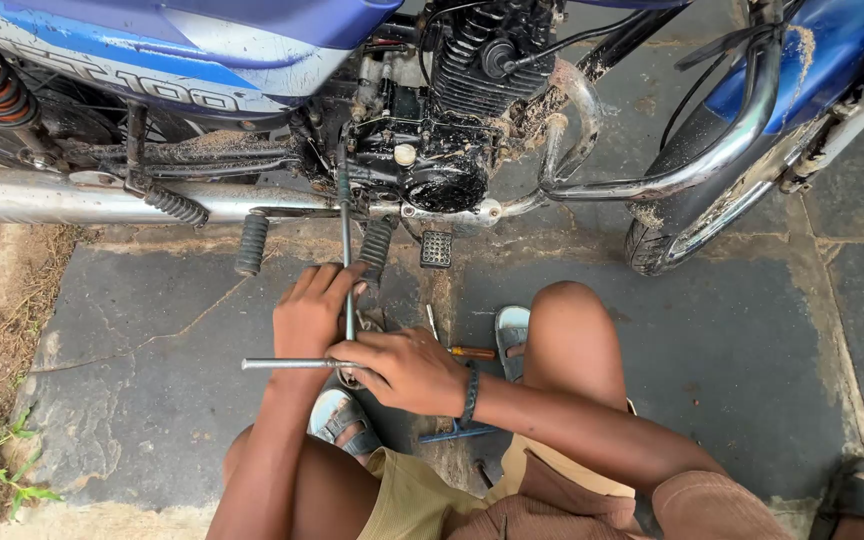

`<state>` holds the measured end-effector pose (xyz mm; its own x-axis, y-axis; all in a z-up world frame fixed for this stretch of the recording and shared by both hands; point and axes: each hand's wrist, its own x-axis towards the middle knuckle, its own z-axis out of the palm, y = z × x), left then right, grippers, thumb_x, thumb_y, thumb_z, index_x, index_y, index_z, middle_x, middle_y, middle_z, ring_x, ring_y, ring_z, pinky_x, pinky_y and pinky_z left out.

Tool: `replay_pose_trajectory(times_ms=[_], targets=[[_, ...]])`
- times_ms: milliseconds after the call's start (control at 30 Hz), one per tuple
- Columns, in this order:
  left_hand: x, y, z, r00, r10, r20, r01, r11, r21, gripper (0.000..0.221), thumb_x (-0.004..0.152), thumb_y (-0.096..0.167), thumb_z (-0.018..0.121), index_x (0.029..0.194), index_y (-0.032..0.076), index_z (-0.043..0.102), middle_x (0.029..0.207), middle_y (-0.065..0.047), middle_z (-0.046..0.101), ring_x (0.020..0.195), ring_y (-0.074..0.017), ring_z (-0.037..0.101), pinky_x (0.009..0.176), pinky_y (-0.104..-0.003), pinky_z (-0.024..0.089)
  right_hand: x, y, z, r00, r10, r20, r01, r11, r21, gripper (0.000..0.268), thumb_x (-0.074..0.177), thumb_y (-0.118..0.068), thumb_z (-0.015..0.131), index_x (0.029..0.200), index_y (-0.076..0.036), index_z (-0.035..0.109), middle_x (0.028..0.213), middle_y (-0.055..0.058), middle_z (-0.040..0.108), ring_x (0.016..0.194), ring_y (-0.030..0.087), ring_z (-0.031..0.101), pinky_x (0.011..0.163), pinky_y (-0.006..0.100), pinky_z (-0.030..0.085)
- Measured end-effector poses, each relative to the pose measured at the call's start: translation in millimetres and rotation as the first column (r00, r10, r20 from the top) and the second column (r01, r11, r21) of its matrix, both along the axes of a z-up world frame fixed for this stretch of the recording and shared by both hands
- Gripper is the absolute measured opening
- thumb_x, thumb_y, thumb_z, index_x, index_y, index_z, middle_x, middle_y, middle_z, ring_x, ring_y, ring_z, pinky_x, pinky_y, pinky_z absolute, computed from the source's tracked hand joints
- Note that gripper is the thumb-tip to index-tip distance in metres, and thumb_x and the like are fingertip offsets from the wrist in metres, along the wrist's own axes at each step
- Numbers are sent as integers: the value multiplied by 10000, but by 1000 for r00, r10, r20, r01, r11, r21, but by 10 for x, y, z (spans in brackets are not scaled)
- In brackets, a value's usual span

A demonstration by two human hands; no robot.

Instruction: Repairing or maintaining a motorcycle engine and gear area.

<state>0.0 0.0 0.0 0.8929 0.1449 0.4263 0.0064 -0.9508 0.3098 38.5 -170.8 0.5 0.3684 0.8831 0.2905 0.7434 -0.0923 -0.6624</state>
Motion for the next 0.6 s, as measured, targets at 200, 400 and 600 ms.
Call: replay_pose_trajectory(times_ms=[200,400,600], targets=[[74,84,-57,999,22,-31,-20,999,38,259,932,227,653,1177,173,716,982,-29,675,974,-255,655,776,-407,547,79,115,-193,999,-24,-40,27,998,62,254,968,-150,660,1221,-153,685,960,67,697,757,286,700,682,415,557],[89,98,-115,998,9,-66,-5,999,54,282,894,196,669,1170,181,721,975,-10,687,969,-241,652,779,-393,547,67,92,-297,999,-32,-35,33,998,47,288,967,-204,685,1251,-151,684,958,62,692,739,272,707,666,411,557],[92,116,-146,998,-6,-70,14,993,120,295,890,190,673,1181,185,722,961,6,686,970,-229,637,790,-392,549,9,83,-342,995,-95,29,94,995,26,290,996,-300,667,1246,-158,705,961,62,690,712,277,707,638,398,570]])
